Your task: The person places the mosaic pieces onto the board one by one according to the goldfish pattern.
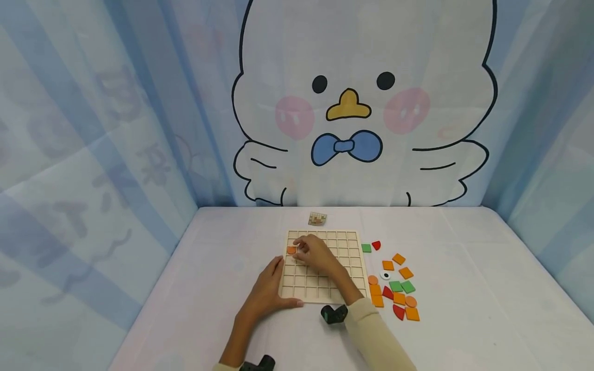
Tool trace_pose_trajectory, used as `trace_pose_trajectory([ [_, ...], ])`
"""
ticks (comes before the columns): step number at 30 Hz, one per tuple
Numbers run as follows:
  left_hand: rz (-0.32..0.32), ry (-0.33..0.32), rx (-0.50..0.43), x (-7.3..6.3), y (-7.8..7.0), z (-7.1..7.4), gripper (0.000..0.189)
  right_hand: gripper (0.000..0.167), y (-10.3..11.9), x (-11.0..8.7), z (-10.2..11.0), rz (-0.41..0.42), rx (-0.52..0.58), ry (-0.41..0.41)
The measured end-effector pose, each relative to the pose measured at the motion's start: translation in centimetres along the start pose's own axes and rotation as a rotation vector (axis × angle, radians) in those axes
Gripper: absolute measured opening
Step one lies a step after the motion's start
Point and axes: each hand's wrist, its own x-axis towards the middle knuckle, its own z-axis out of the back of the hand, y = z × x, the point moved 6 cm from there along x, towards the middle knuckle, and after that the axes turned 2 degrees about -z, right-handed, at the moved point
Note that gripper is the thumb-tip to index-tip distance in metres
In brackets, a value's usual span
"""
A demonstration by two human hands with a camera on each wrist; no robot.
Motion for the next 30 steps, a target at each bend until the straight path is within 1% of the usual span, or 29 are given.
trace_pose_trajectory([
  [4,0.003,-0.006,-0.003,0.0,0.0,0.0,0.129,0.027,0.6,-0.5,0.9,0.015,-0.032,0.023],
  [7,-0.005,-0.006,-0.006,0.1,0.0,-0.1,0.13,0.026,1.1,-1.2,2.0,0.035,-0.056,0.02],
  [14,-0.01,-0.017,-0.021,0.4,0.0,-0.2,0.13,0.027,1.6,-2.8,4.9,0.106,-0.103,-0.044],
  [20,-0.005,-0.018,-0.028,0.3,-0.1,-0.2,0.131,0.025,1.6,-4.4,7.4,0.131,-0.157,-0.097],
  [24,0.006,-0.013,-0.022,0.2,-0.1,-0.1,0.131,0.024,1.4,-5.6,8.9,0.122,-0.171,-0.13],
  [30,0.017,-0.011,-0.021,0.0,0.1,-0.1,0.132,0.024,0.2,-7.2,10.4,0.098,-0.171,-0.156],
])
